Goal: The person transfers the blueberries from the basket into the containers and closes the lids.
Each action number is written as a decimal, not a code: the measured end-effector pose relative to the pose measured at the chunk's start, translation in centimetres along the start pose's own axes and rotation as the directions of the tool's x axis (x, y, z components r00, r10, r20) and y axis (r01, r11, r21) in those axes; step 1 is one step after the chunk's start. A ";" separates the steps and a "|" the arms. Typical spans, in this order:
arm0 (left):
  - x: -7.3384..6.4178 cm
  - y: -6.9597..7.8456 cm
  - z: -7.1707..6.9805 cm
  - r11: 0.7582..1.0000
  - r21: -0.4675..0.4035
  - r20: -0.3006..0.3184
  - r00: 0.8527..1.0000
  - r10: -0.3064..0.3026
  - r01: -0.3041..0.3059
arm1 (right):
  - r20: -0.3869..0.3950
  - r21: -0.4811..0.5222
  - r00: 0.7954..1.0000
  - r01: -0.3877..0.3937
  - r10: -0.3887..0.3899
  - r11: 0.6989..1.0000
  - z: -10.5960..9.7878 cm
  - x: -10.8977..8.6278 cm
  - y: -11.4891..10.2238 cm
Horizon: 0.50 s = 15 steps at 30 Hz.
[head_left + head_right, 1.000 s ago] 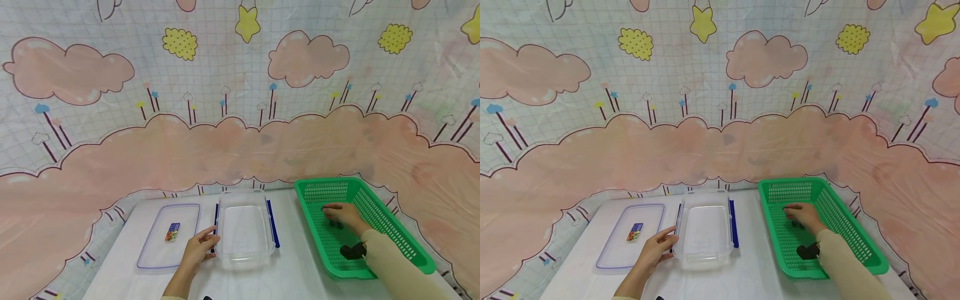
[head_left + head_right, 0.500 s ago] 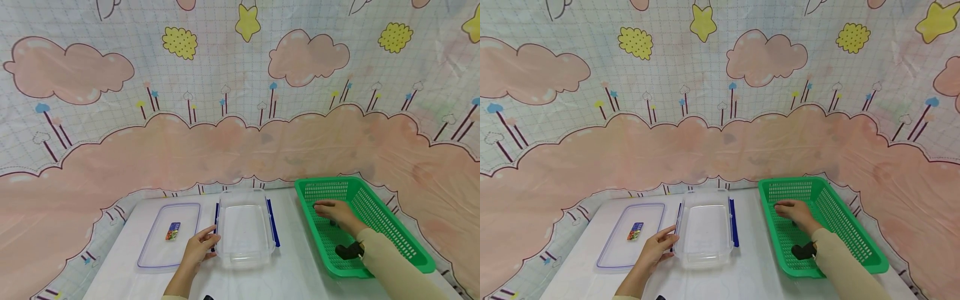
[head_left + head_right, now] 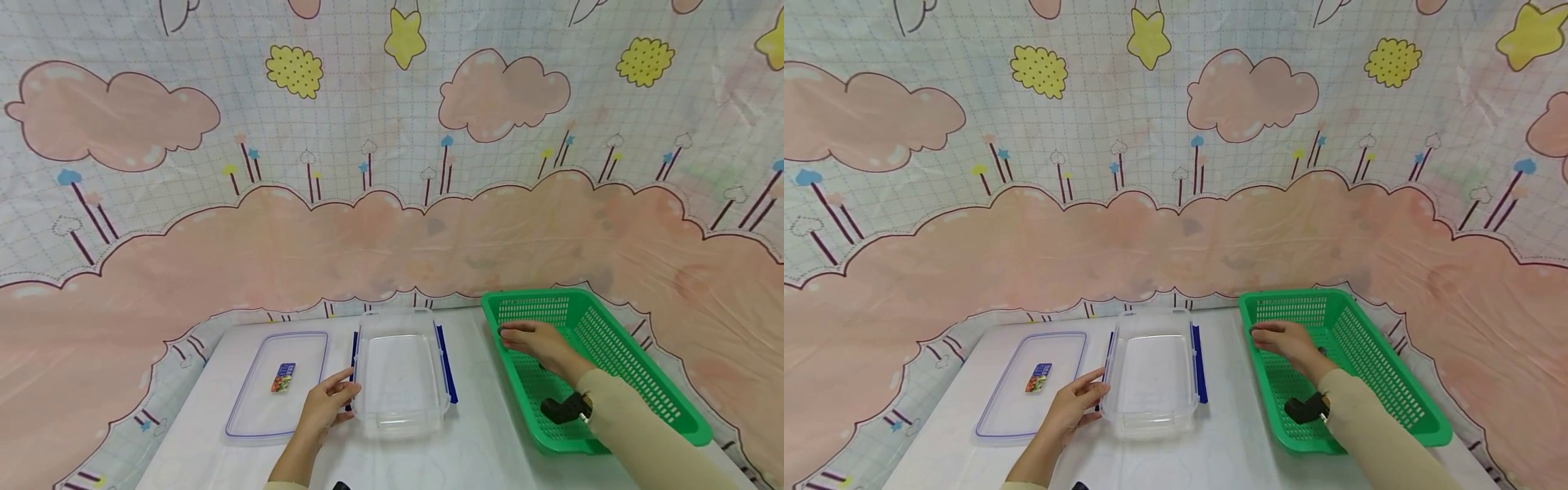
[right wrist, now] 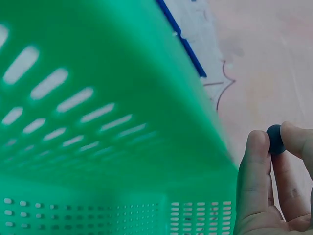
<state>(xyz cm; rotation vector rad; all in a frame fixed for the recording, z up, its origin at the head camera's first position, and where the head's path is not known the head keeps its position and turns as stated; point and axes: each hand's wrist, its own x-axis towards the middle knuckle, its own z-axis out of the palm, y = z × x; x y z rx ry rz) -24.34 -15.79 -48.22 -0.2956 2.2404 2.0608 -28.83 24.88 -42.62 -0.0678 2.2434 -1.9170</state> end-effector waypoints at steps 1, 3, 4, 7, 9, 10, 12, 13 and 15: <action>0.0 0.0 0.0 1.000 0.000 0.000 1.000 -0.001 0.001 | 0.003 0.003 1.000 0.005 -0.005 1.000 0.2 0.1 -0.1; 0.1 0.0 0.0 1.000 0.000 -0.001 1.000 -0.005 0.005 | 0.007 0.014 1.000 0.007 -0.007 1.000 0.5 0.2 -0.3; 0.0 -0.1 0.1 1.000 -0.001 -0.003 1.000 -0.006 0.006 | 0.014 0.006 1.000 0.014 -0.014 1.000 0.6 0.3 -0.3; 0.0 -0.1 0.1 1.000 -0.006 -0.006 1.000 -0.007 0.007 | 0.007 -0.002 1.000 0.015 -0.015 1.000 1.0 0.7 -0.4; -0.1 -0.2 0.2 1.000 -0.007 -0.007 1.000 -0.006 0.006 | -0.001 -0.027 1.000 0.018 -0.018 0.999 1.3 1.0 -0.4; -0.1 -0.2 0.2 1.000 -0.009 -0.008 1.000 -0.006 0.006 | -0.004 -0.036 1.000 0.019 -0.020 0.999 1.5 1.2 -0.4; -0.1 -0.2 0.2 1.000 -0.010 -0.010 1.000 -0.007 0.007 | -0.011 -0.042 1.000 0.018 -0.018 0.999 1.9 1.5 -0.4; -0.2 -0.2 0.2 1.000 -0.009 -0.012 1.000 -0.008 0.008 | -0.012 -0.051 1.000 0.018 -0.018 0.999 2.1 1.7 -0.4; -0.3 -0.3 0.2 1.000 -0.010 -0.016 1.000 -0.010 0.010 | -0.009 -0.063 1.000 0.017 -0.018 0.998 2.6 2.0 -0.6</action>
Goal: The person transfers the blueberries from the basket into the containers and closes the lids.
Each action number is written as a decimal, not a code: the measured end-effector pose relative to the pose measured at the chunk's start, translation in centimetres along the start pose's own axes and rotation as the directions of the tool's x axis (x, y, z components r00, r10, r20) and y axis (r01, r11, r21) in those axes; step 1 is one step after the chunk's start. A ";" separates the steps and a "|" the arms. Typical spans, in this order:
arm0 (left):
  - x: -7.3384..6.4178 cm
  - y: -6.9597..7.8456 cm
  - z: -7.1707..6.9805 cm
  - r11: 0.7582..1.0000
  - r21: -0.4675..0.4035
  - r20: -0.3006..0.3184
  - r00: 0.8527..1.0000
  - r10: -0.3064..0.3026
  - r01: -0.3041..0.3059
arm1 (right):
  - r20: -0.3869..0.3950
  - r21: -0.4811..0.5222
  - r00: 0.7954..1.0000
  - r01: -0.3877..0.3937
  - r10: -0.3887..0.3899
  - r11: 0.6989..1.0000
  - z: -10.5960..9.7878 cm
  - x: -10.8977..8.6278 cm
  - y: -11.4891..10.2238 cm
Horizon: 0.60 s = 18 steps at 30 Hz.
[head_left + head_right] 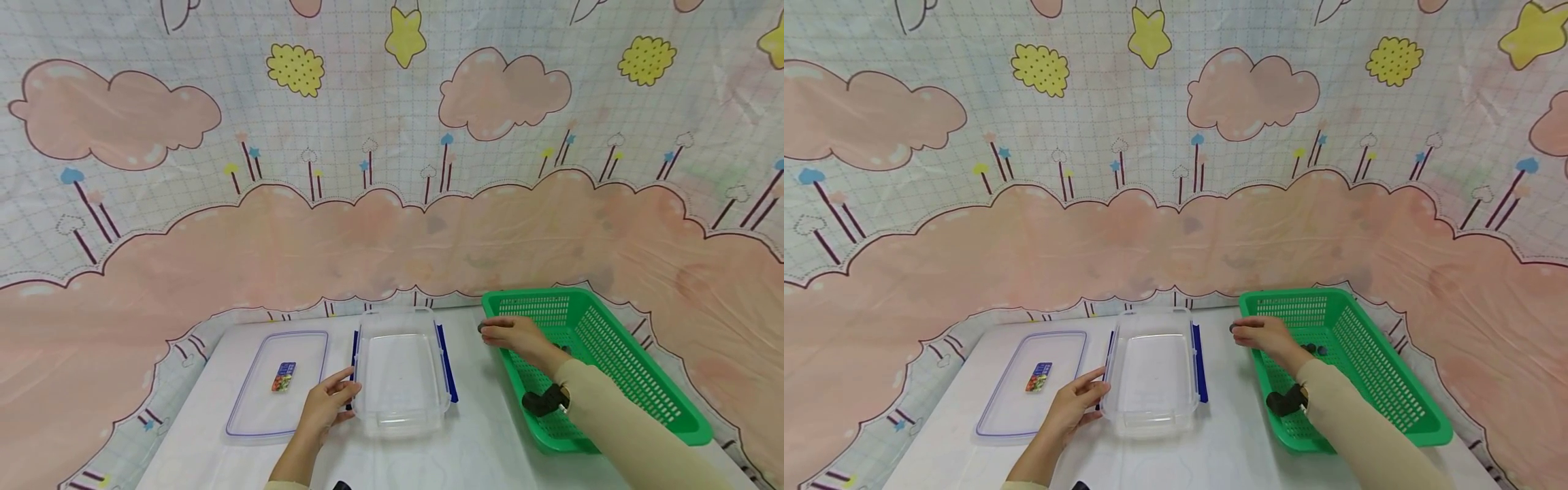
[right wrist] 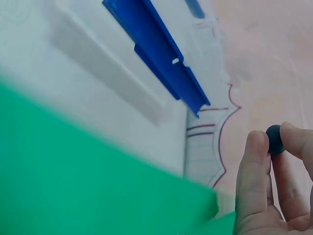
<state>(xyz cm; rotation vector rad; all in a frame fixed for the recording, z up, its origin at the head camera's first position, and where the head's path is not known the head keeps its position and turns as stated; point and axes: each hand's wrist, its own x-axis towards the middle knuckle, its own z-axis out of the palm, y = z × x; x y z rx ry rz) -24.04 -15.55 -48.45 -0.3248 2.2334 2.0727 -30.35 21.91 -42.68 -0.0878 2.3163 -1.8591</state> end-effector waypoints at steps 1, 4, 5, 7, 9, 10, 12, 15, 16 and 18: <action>0.0 0.0 0.0 1.000 0.000 0.000 1.000 0.000 0.000 | -0.001 0.002 1.000 -0.003 0.003 1.000 0.3 0.1 -0.1; -0.1 0.0 -0.1 1.000 0.001 0.007 1.000 0.002 -0.002 | 0.003 0.009 1.000 0.000 0.000 1.000 1.0 0.5 -0.4; 0.0 -0.1 -0.1 1.000 -0.001 0.012 1.000 0.004 -0.004 | 0.009 0.017 1.000 0.005 -0.005 1.000 1.3 0.6 -0.6; 0.0 -0.1 -0.1 1.000 -0.004 0.021 1.000 0.006 -0.006 | 0.016 0.041 1.000 0.011 -0.011 0.999 1.8 0.8 -0.8; 0.1 -0.1 -0.2 1.000 -0.006 0.026 1.000 0.005 -0.005 | 0.023 0.053 1.000 0.013 -0.014 0.999 2.2 1.0 -1.1; 0.1 -0.1 -0.2 1.000 -0.005 0.027 1.000 0.004 -0.004 | 0.028 0.056 1.000 0.013 -0.014 0.998 2.4 1.1 -1.2; 0.1 0.0 -0.2 1.000 -0.002 0.026 1.000 0.004 -0.004 | 0.027 0.062 1.000 0.009 -0.011 0.998 2.8 1.4 -1.2; 0.0 0.1 -0.2 1.000 0.003 0.021 1.000 0.005 -0.005 | 0.029 0.064 0.999 0.012 -0.014 0.998 3.4 1.8 -1.2; -0.1 0.2 -0.2 1.000 0.002 0.018 1.000 0.005 -0.005 | 0.029 0.066 1.000 0.010 -0.012 0.998 3.7 2.0 -1.2; 0.0 0.2 -0.3 1.000 -0.002 0.013 1.000 0.002 -0.002 | 0.034 0.065 0.999 0.006 -0.008 0.998 4.3 2.2 -1.2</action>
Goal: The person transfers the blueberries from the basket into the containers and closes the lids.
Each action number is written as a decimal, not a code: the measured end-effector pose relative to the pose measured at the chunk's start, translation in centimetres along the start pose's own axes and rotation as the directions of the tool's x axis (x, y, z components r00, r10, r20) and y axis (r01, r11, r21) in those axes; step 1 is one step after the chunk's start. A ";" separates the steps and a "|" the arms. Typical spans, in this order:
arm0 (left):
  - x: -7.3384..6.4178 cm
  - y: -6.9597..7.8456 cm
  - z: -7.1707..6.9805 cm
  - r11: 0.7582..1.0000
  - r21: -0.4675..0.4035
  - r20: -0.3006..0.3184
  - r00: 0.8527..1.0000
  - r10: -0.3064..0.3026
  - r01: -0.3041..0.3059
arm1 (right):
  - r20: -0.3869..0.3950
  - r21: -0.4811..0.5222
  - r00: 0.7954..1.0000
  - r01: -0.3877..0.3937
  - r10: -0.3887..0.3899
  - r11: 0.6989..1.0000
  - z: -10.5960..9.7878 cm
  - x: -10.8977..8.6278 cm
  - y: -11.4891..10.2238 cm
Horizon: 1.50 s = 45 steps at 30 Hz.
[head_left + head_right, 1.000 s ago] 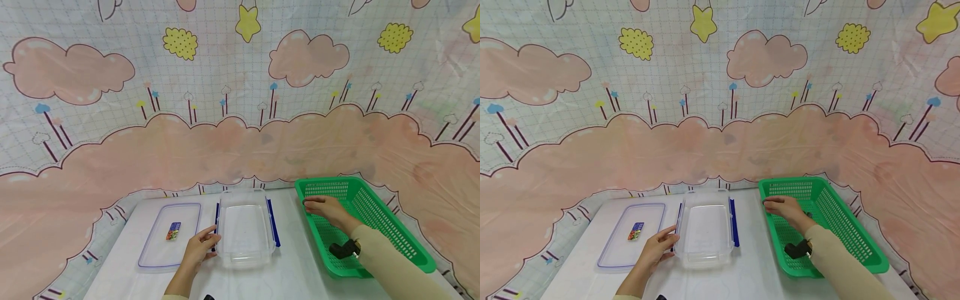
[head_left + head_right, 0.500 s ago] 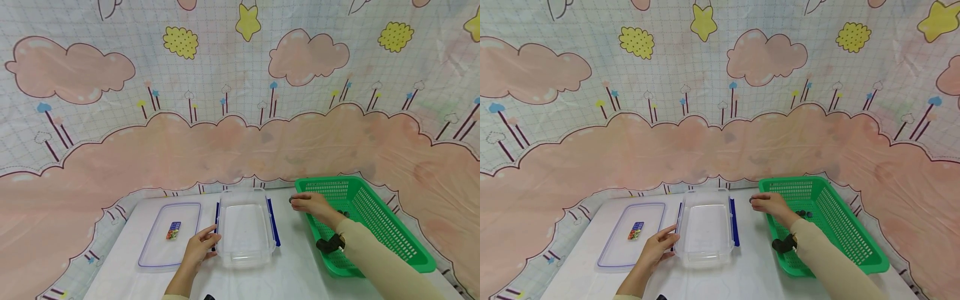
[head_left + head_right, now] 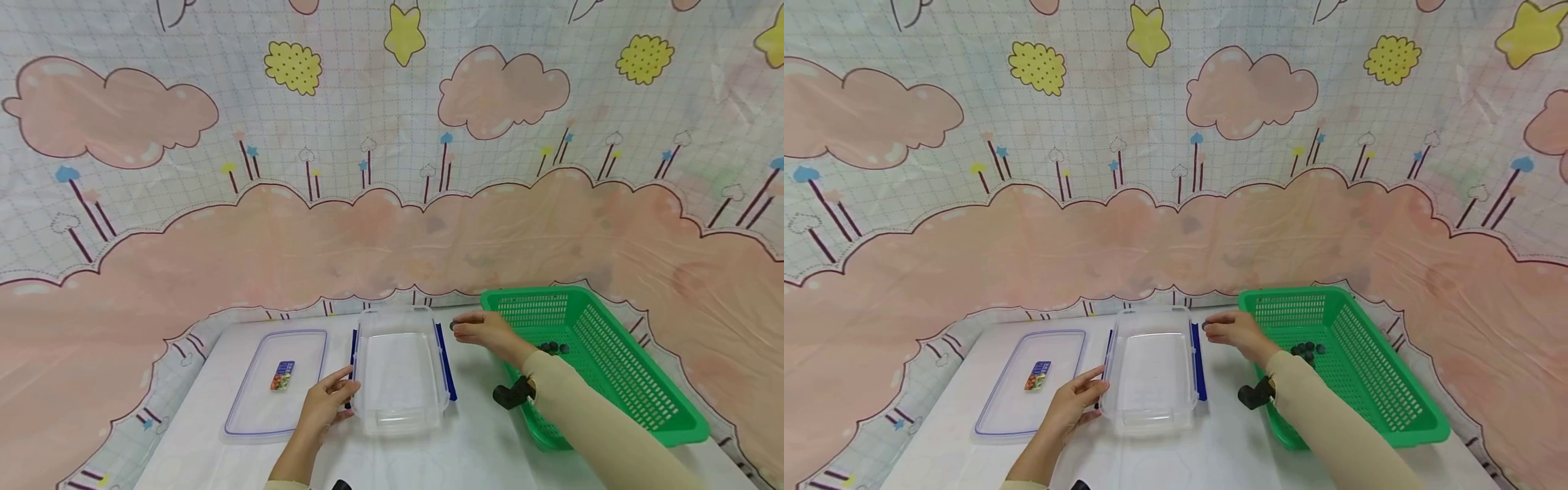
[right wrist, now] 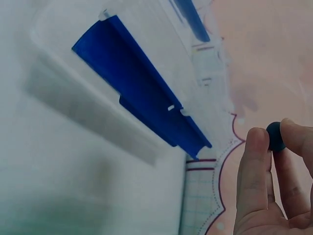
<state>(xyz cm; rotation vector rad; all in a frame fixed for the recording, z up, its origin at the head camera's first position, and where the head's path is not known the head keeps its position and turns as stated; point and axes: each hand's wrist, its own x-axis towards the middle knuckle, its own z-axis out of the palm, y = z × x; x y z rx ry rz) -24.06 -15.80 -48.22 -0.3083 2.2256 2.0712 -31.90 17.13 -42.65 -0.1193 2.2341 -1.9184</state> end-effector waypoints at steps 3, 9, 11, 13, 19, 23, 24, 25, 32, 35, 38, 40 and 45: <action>0.1 0.0 0.1 1.000 -0.003 -0.010 1.000 -0.007 0.007 | -0.004 -0.003 1.000 -0.017 0.017 1.000 1.0 0.4 -0.1; 0.3 0.1 0.2 1.000 -0.010 -0.008 1.000 -0.009 0.009 | 0.002 0.007 0.999 -0.037 0.037 0.999 2.9 1.0 -0.2; 0.3 0.1 0.3 1.000 -0.012 -0.009 1.000 -0.009 0.009 | 0.011 0.021 0.999 -0.037 0.037 0.999 3.3 1.2 -0.2; 0.3 0.1 0.4 1.000 -0.010 -0.010 1.000 -0.010 0.010 | 0.019 0.035 0.999 -0.028 0.028 0.999 3.7 1.4 -0.2; 0.4 0.1 0.5 1.000 -0.018 -0.007 1.000 -0.011 0.011 | -0.005 0.051 0.999 -0.045 0.045 0.998 4.5 2.3 -0.2; 0.3 0.2 0.6 1.000 -0.018 -0.009 1.000 -0.012 0.012 | -0.036 0.039 0.998 -0.056 0.058 0.998 5.0 3.0 -0.2; 0.3 0.2 0.6 1.000 -0.018 -0.011 1.000 -0.013 0.013 | -0.044 0.030 0.997 -0.057 0.058 0.998 5.1 3.1 -0.3; 0.2 0.3 0.6 1.000 -0.018 -0.014 1.000 -0.014 0.014 | -0.053 0.027 0.997 -0.062 0.063 0.998 5.3 3.3 -0.3; 0.1 0.1 0.4 1.000 -0.021 -0.025 1.000 -0.013 0.012 | -0.095 -0.002 0.993 -0.071 0.070 0.998 6.8 4.3 -0.5; 0.1 0.0 0.4 1.000 -0.022 -0.027 1.000 -0.016 0.015 | -0.089 0.003 0.993 -0.072 0.072 0.997 7.9 4.5 -0.6; 0.0 0.0 0.5 1.000 -0.017 -0.026 0.999 -0.019 0.019 | -0.074 0.022 0.995 -0.068 0.069 0.997 9.0 4.6 -0.7; 0.0 0.0 0.6 1.000 -0.015 -0.027 0.999 -0.027 0.026 | -0.062 0.021 0.996 -0.067 0.068 0.998 9.6 4.6 -0.8; -0.1 0.0 0.9 0.999 -0.028 -0.027 0.999 -0.035 0.035 | -0.050 -0.002 0.996 -0.081 0.081 0.997 10.5 4.5 -1.0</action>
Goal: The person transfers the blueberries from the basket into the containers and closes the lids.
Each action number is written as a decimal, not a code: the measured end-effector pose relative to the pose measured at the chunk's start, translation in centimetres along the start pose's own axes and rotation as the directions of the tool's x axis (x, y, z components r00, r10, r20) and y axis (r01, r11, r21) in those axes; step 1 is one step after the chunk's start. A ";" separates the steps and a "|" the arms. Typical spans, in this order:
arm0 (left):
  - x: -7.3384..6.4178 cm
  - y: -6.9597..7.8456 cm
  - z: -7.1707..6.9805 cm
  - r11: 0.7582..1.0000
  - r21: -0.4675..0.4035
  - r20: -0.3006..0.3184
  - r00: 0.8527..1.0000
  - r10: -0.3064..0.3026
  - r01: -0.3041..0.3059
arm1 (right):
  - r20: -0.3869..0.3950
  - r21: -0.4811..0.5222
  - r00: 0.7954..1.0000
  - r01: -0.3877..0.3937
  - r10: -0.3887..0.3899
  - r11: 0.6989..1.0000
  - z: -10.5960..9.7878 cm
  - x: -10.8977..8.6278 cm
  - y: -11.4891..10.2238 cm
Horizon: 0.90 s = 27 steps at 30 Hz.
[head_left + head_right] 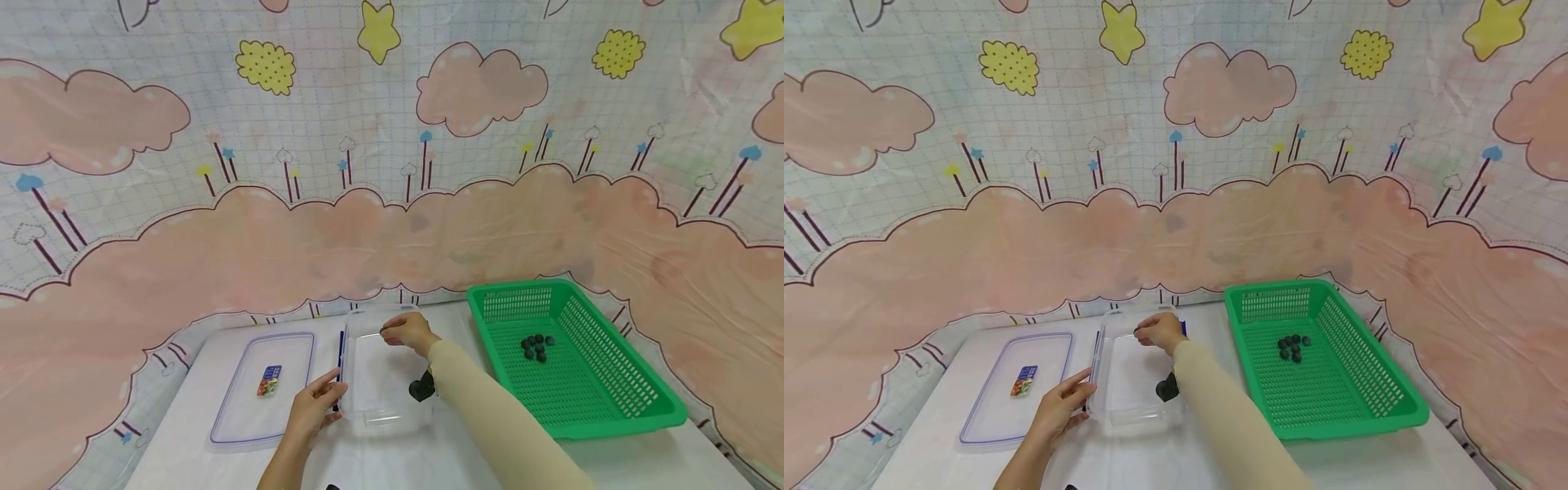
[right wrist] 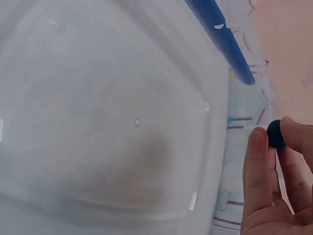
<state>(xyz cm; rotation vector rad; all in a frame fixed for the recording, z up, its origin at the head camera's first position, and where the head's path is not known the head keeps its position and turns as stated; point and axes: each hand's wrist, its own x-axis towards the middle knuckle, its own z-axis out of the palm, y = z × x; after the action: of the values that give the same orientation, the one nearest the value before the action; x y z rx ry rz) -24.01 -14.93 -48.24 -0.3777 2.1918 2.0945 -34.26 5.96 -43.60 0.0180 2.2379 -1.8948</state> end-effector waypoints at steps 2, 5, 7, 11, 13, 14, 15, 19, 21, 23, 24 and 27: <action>0.0 0.0 0.0 1.000 -0.006 -0.003 1.000 -0.001 0.001 | -0.003 -0.022 1.000 -0.016 0.016 1.000 0.4 -0.1 0.0; -0.1 -0.1 0.0 1.000 -0.006 -0.005 1.000 0.001 -0.001 | -0.004 -0.048 0.999 -0.045 0.045 0.998 0.9 -0.1 0.3; -0.1 -0.1 0.0 1.000 -0.007 -0.008 1.000 -0.001 0.001 | -0.004 -0.069 0.998 -0.065 0.065 0.995 1.3 -0.1 0.6; 0.0 -0.2 -0.2 1.000 -0.012 -0.005 1.000 -0.002 0.002 | 0.010 -0.081 0.996 -0.090 0.091 0.993 2.2 -0.3 1.2; -0.1 -0.2 -0.2 1.000 -0.014 -0.006 1.000 -0.002 0.002 | 0.014 -0.074 0.995 -0.101 0.103 0.992 2.5 -0.2 1.3; -0.1 -0.2 -0.2 1.000 -0.016 -0.008 1.000 -0.004 0.004 | 0.017 -0.068 0.995 -0.100 0.101 0.993 2.6 -0.2 1.4; -0.1 -0.2 -0.1 1.000 -0.019 -0.009 1.000 -0.005 0.004 | 0.018 -0.062 0.995 -0.096 0.097 0.993 2.7 -0.1 1.5; -0.1 -0.2 0.1 1.000 -0.025 -0.010 1.000 0.001 -0.001 | 0.015 -0.054 0.997 -0.078 0.079 0.995 2.8 0.1 1.9; -0.1 -0.2 0.2 1.000 -0.028 -0.004 1.000 0.004 -0.004 | 0.015 -0.049 0.997 -0.081 0.082 0.995 2.9 0.2 2.2; -0.1 -0.2 0.2 1.000 -0.030 -0.004 1.000 0.003 -0.003 | 0.017 -0.044 0.995 -0.094 0.095 0.995 3.0 0.3 2.5; -0.1 -0.2 0.2 1.000 -0.030 -0.005 1.000 0.004 -0.004 | 0.020 -0.040 0.995 -0.099 0.100 0.994 3.1 0.3 2.6; -0.1 -0.2 0.3 1.000 -0.030 -0.011 1.000 0.003 -0.004 | 0.025 -0.030 0.994 -0.107 0.107 0.994 3.3 0.4 2.8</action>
<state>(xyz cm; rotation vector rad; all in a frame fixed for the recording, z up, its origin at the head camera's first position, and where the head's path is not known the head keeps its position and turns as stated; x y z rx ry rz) -23.90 -14.66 -48.45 -0.3888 2.1707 2.1345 -33.78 3.18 -46.88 0.1054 2.1999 -1.7973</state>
